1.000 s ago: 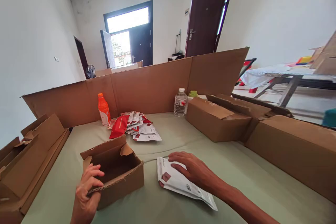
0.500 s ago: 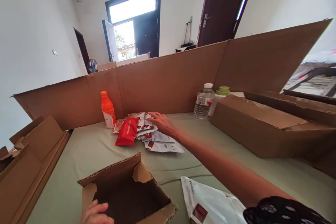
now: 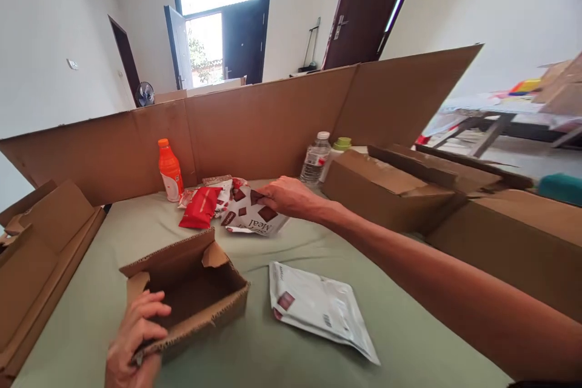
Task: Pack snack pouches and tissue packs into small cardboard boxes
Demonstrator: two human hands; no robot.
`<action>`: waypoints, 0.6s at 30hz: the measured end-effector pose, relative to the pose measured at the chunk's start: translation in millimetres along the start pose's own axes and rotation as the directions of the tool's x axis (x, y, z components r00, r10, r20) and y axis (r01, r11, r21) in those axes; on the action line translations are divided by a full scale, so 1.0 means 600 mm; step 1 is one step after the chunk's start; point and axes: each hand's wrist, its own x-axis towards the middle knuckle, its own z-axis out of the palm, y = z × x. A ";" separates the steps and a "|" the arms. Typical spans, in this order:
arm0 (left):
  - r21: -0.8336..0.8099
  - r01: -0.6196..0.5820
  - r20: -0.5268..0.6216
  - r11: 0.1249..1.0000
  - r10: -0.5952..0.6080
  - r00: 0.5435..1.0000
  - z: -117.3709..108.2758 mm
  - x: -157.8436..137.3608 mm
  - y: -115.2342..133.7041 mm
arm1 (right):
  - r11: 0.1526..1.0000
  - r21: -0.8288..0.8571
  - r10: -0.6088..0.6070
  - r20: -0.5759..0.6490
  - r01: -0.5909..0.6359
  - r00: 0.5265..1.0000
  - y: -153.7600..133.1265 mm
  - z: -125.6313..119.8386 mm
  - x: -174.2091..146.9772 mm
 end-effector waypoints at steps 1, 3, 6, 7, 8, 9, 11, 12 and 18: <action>0.005 0.011 -0.020 1.000 -0.011 1.000 0.001 0.005 0.006 | 1.000 -0.003 0.012 0.054 -0.012 0.998 -0.011 0.007 -0.013; 0.003 0.020 -0.016 1.000 -0.020 1.000 0.003 0.012 0.016 | 1.000 0.004 0.027 0.161 -0.028 0.987 -0.034 0.030 -0.032; -0.013 0.013 0.005 1.000 -0.013 1.000 0.004 0.017 0.019 | 0.998 0.034 0.042 0.272 -0.053 0.961 -0.056 0.066 -0.048; -0.016 0.010 0.012 1.000 -0.010 1.000 0.004 0.016 0.018 | 0.997 0.045 0.047 0.289 -0.063 0.956 -0.058 0.074 -0.051; -0.017 0.008 0.015 1.000 -0.007 1.000 0.004 0.015 0.017 | 0.996 0.057 0.051 0.301 -0.072 0.952 -0.058 0.079 -0.054; -0.016 0.006 0.015 1.000 -0.006 1.000 0.005 0.014 0.017 | 0.994 0.070 0.053 0.307 -0.078 0.950 -0.056 0.083 -0.057; -0.005 0.008 0.008 1.000 -0.008 1.000 0.009 0.010 0.017 | 0.991 0.101 0.052 0.307 -0.086 0.950 -0.047 0.084 -0.062; 0.006 0.006 -0.001 1.000 -0.006 1.000 0.011 0.007 0.019 | 0.989 0.117 0.053 0.296 -0.091 0.954 -0.042 0.082 -0.066; 0.144 0.003 -0.057 0.990 0.006 0.998 0.030 -0.007 0.040 | 0.933 0.337 0.149 -0.039 -0.128 0.988 -0.019 0.008 -0.107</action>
